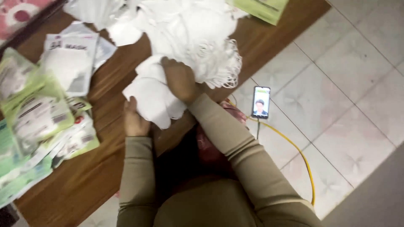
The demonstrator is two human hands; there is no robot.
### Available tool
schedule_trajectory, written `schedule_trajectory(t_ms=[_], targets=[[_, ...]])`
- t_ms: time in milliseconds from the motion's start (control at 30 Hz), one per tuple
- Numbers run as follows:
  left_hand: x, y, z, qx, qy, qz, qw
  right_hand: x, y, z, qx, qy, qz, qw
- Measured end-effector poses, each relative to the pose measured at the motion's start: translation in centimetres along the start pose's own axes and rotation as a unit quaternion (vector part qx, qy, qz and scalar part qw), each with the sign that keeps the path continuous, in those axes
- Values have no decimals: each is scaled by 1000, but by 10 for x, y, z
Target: A worker in a packaging factory is seen manually sorting and stacking white face masks on a wooden table.
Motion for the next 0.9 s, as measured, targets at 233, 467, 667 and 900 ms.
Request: schedule_trajectory(t_ms=[233, 467, 667, 900], targets=[[-133, 36, 83, -29, 132, -160, 978, 0, -45, 5, -25, -9, -210, 977], [-170, 40, 99, -61, 240, -117, 962, 8, -10, 10, 104, -68, -474, 872], [-143, 64, 104, -7, 179, -39, 983, 15, 44, 10, 216, -21, -414, 884], [-123, 64, 100, 22, 170, -9, 985, 6, 68, 7, 240, 35, -379, 893]])
Point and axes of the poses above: each hand's wrist, its own z-axis away from the middle knuckle, its own y-axis out of the palm, x = y × z, the point moved 10 cm from there along -z, towards the middle knuckle, and after that the axes turned 15 degrees about y, right-handed, at the moved point
